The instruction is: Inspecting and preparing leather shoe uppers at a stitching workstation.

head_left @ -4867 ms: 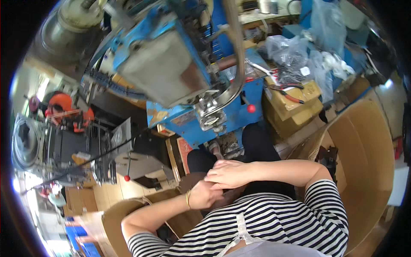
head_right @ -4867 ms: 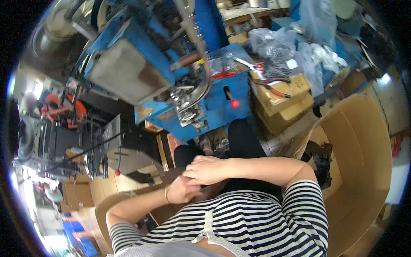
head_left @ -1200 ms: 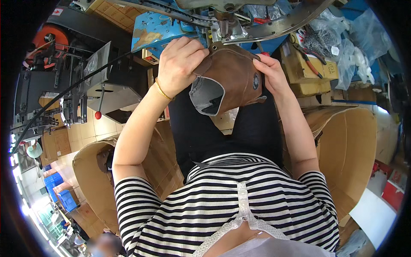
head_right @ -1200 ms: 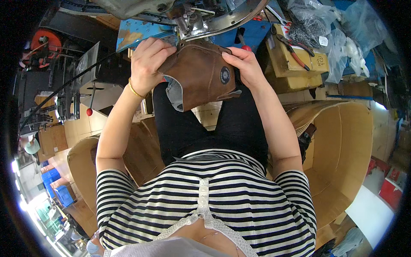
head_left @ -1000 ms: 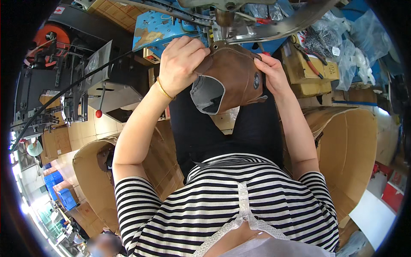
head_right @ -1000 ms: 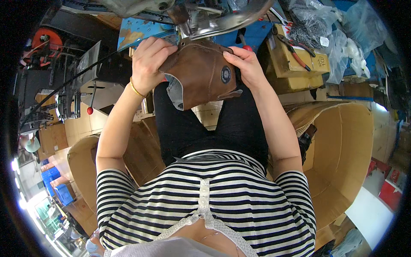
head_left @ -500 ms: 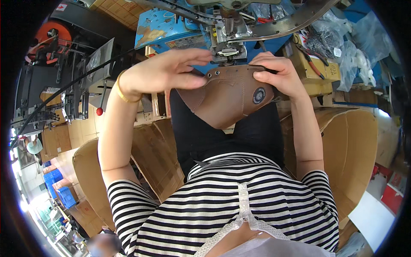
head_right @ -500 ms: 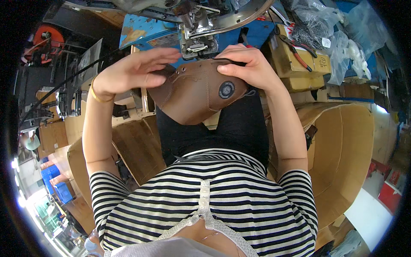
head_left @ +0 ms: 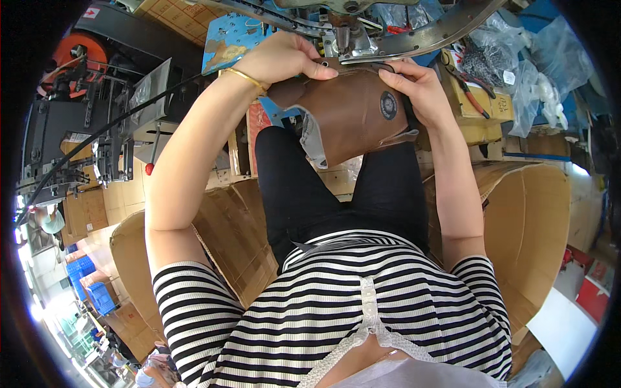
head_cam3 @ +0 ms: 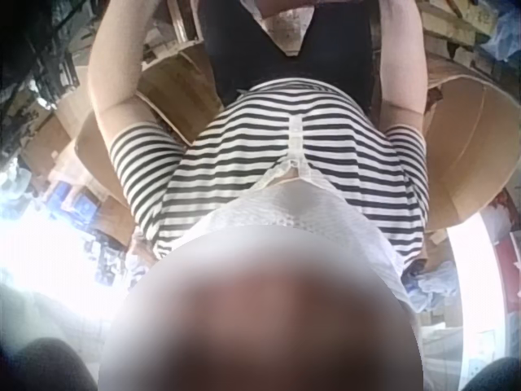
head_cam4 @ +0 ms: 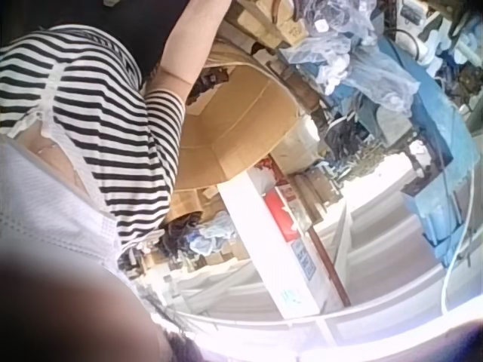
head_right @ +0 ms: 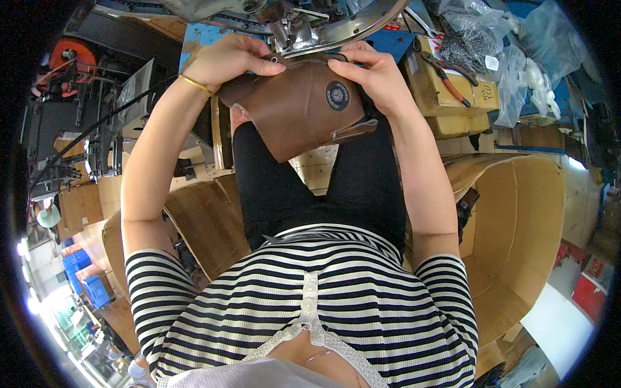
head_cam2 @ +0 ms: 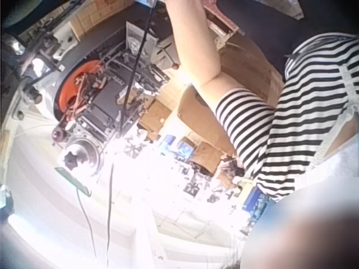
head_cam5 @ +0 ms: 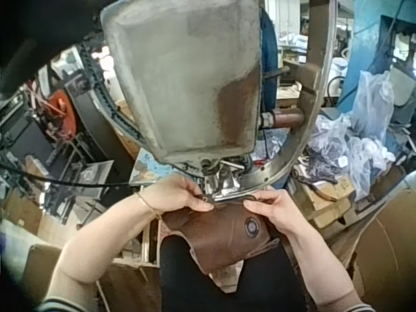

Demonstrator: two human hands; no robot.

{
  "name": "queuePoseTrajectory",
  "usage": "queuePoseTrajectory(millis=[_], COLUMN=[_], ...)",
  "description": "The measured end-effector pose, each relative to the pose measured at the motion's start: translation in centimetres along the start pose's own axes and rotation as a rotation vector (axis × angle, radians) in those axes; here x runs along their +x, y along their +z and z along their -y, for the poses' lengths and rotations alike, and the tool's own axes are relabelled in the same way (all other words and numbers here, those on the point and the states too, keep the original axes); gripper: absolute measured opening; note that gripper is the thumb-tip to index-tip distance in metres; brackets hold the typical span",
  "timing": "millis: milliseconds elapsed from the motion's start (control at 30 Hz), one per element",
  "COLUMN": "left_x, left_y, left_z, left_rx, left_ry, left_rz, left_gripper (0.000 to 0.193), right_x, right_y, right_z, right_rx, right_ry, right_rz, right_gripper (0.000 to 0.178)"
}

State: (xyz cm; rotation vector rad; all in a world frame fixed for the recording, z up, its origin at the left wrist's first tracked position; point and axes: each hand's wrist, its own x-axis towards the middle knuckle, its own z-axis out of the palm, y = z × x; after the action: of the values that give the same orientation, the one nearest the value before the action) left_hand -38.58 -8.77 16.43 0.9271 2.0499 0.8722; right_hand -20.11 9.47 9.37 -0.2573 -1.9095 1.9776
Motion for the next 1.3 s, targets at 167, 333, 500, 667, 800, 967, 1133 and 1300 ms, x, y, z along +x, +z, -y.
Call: queuePoseTrajectory(millis=[167, 333, 500, 667, 800, 967, 1133, 1300], left_x=[0.8, 0.3, 0.3, 0.7, 0.1, -2.3, -3.2, -1.0], left_y=[0.0, -0.1, -0.2, -0.2, -1.0, -2.1, 0.3, -0.2], left_z=[0.0, -1.1, -1.1, -0.8, 0.3, 0.7, 0.8, 0.6], left_rx=[0.011, 0.122, 0.147, 0.147, 0.191, 0.025, -0.049, -0.135], left_ry=[-0.043, -0.068, -0.058, -0.023, 0.037, 0.054, 0.153, 0.049], left_rz=[-0.003, -0.007, 0.016, 0.016, 0.078, 0.322, 0.209, 0.139], left_gripper=[0.038, 0.042, 0.041, 0.037, 0.032, 0.027, 0.03, 0.024], right_x=[0.2, -0.7, -1.3, -1.5, -1.7, -2.3, -2.6, -1.4], right_y=[-0.3, -0.8, -0.4, 0.2, 1.4, 3.2, 3.0, 3.2], right_z=[-0.8, -1.3, -1.4, -1.8, -0.4, 1.9, 1.3, 0.4], right_rx=[0.092, 0.097, 0.114, 0.161, 0.095, -0.374, -0.296, -0.037], right_ry=[0.102, 0.175, 0.156, 0.09, 0.057, -0.285, -0.252, -0.065], right_rz=[0.016, 0.193, 0.075, -0.048, -0.058, 0.01, -0.022, -0.127], right_gripper=[0.02, 0.018, 0.014, 0.012, 0.011, 0.023, 0.022, 0.017])
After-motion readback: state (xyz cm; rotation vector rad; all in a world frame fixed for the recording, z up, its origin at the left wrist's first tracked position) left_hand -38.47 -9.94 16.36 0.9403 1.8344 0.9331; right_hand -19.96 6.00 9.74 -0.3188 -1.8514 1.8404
